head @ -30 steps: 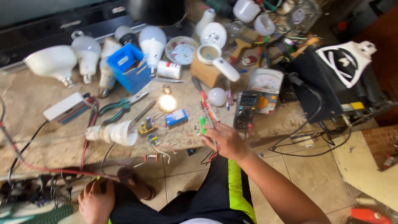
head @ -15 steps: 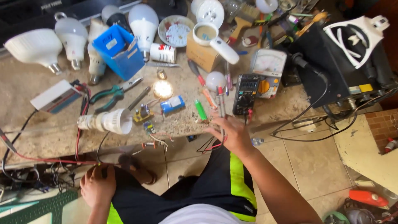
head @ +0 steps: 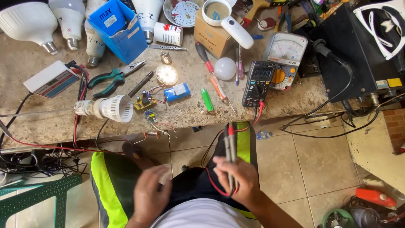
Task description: Testing and soldering components of an LED bulb on a repair bench.
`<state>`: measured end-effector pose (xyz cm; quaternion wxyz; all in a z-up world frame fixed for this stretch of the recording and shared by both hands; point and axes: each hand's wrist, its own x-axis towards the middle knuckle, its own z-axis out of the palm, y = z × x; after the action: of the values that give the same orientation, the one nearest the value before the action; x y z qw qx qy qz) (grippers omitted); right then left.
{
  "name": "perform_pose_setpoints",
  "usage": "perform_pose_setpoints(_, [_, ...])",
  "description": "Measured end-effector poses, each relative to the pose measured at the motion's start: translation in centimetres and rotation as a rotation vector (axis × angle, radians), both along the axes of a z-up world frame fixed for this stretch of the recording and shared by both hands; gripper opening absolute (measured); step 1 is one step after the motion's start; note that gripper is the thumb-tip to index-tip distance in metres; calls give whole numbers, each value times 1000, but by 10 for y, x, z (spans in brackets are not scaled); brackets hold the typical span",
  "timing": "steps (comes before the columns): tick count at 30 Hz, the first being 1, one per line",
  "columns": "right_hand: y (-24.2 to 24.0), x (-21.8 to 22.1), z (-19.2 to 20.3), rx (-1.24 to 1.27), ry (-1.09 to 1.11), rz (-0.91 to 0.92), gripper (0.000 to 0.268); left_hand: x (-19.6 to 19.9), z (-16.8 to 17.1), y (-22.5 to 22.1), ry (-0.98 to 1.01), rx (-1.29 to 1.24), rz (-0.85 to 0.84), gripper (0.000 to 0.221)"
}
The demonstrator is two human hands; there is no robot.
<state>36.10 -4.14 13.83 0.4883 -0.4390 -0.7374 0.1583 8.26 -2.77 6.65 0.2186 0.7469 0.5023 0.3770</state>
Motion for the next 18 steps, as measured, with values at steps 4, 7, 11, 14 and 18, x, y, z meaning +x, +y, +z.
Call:
perform_pose_setpoints(4, [-6,-19,23,32,-66,88,27,51,43,14,-45,183,-145,34])
perform_pose_setpoints(7, [-7,-25,28,42,-83,214,11,65,59,29,-79,293,-184,40])
perform_pose_setpoints(11, [-13,-26,19,28,-80,220,14,71,78,42,-71,374,-246,26])
perform_pose_setpoints(14, [-17,-19,10,-22,-112,186,14,67,66,38,-75,347,-273,23])
perform_pose_setpoints(18, [-30,4,-25,-73,-260,28,29,47,22,23,-5,84,-275,26])
